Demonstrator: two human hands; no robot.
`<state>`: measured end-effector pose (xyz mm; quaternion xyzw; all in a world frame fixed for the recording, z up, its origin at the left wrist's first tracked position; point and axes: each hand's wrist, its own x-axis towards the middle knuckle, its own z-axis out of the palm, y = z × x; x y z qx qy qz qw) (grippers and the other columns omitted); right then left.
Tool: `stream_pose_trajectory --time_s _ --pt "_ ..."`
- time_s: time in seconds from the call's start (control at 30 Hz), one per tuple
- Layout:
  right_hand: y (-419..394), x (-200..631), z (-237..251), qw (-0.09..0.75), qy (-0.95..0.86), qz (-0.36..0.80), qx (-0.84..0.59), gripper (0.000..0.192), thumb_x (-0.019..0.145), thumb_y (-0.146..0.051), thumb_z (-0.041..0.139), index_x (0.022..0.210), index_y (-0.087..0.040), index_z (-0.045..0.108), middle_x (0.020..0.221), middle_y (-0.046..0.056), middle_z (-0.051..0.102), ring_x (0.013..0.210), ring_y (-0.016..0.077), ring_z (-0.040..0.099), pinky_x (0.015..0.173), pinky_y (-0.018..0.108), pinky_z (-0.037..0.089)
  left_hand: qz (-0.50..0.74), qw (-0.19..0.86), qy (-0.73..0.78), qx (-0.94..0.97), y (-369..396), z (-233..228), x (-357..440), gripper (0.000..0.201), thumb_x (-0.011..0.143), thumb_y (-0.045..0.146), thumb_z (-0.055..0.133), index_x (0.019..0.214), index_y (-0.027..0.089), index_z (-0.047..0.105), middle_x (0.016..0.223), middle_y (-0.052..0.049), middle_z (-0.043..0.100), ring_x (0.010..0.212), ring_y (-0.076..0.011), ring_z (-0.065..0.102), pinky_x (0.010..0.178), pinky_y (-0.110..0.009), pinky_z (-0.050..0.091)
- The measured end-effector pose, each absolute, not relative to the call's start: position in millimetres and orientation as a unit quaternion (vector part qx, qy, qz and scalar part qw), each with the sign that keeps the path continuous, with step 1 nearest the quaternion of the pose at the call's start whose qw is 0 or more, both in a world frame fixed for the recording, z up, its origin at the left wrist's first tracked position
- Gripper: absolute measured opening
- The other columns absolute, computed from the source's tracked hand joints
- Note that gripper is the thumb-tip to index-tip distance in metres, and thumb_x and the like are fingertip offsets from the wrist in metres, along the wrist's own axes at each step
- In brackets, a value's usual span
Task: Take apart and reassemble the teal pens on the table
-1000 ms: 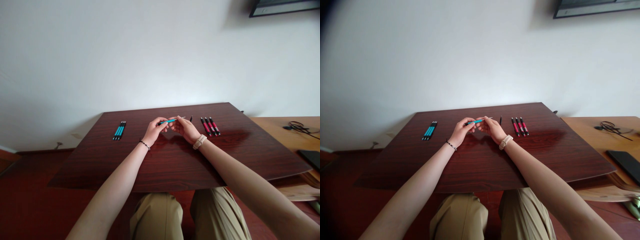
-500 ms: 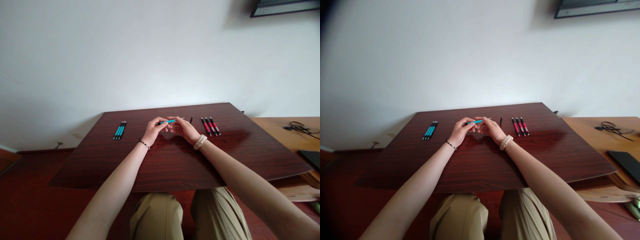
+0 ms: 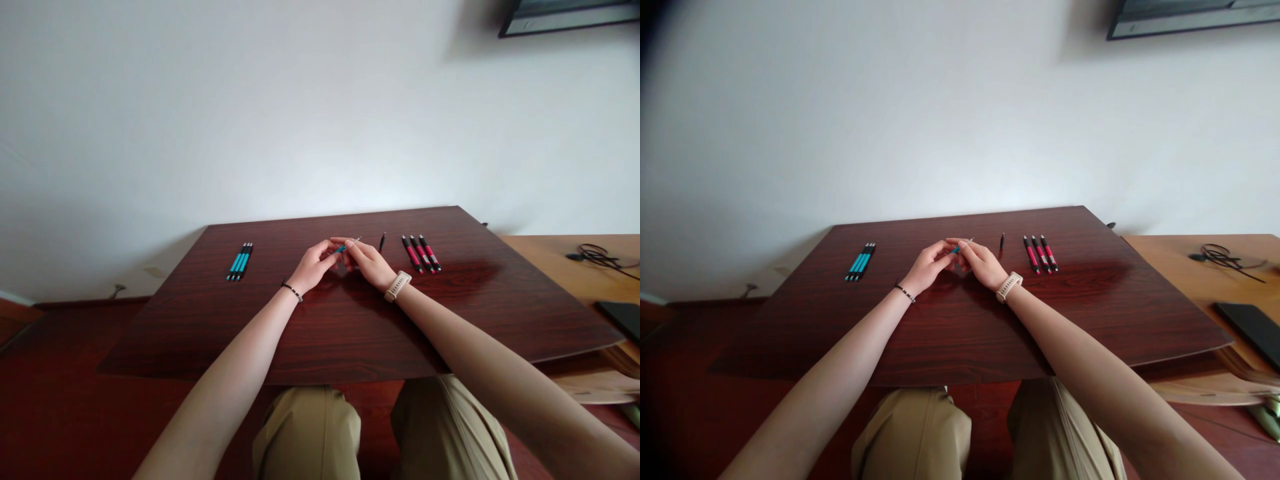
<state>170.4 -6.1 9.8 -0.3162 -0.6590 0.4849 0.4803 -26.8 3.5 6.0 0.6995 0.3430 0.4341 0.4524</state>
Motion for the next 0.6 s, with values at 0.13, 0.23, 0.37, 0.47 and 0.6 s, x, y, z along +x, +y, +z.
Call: stream_pose_trajectory --time_s 0.13,0.23,0.37,0.47,0.6 --pt "-4.9 169.7 4.2 0.469 -0.671 0.474 -0.325 0.053 0.103 -0.063 0.061 0.138 -0.026 0.072 0.076 -0.001 0.064 0.067 0.018 0.058 0.068 0.031 0.05 0.443 0.461 0.338 0.69 3.8 7.3 -27.3 0.034 0.098 0.051 0.07 0.105 0.018 0.068 0.096 -0.005 0.072 0.081 -0.0168 0.066 0.076 -0.029 0.055" --pt "-4.9 171.2 1.6 0.47 -0.684 0.437 -0.348 0.051 0.105 -0.057 0.059 0.144 -0.026 0.068 0.08 0.0 0.066 0.068 0.0193 0.059 0.069 0.033 0.052 0.464 0.464 0.345 0.671 4.7 7.4 -27.6 0.033 0.099 0.049 0.069 0.111 0.018 0.07 0.097 -0.005 0.072 0.085 -0.0172 0.066 0.077 -0.029 0.055" --pt "-9.5 174.8 8.1 0.491 -0.73 0.27 -0.392 0.046 0.105 -0.037 0.054 0.148 -0.023 0.063 0.098 0.007 0.069 0.088 0.025 0.065 0.087 0.04 0.056 0.484 0.483 0.356 0.637 4.9 6.7 -28.2 0.035 0.099 0.05 0.069 0.116 0.019 0.07 0.104 -0.006 0.072 0.089 -0.0161 0.068 0.081 -0.028 0.056" --pt "-13.1 177.6 17.1 0.5 -0.732 0.087 -0.455 0.051 0.101 -0.024 0.05 0.15 -0.022 0.061 0.134 0.016 0.064 0.126 0.0337 0.058 0.114 0.054 0.047 0.485 0.52 0.353 0.608 3.8 6.6 -27.8 0.038 0.099 0.054 0.069 0.118 0.02 0.069 0.11 -0.007 0.071 0.092 -0.0156 0.068 0.083 -0.028 0.06" --pt "-8.8 183.5 18.7 0.466 -0.673 -0.033 -0.573 0.059 0.094 -0.017 0.052 0.151 -0.028 0.062 0.174 0.013 0.028 0.157 0.0424 0.027 0.123 0.069 0.033 0.483 0.537 0.353 0.595 2.0 6.0 -26.4 0.04 0.099 0.056 0.069 0.118 0.021 0.069 0.113 -0.008 0.068 0.093 -0.0147 0.067 0.08 -0.028 0.062"
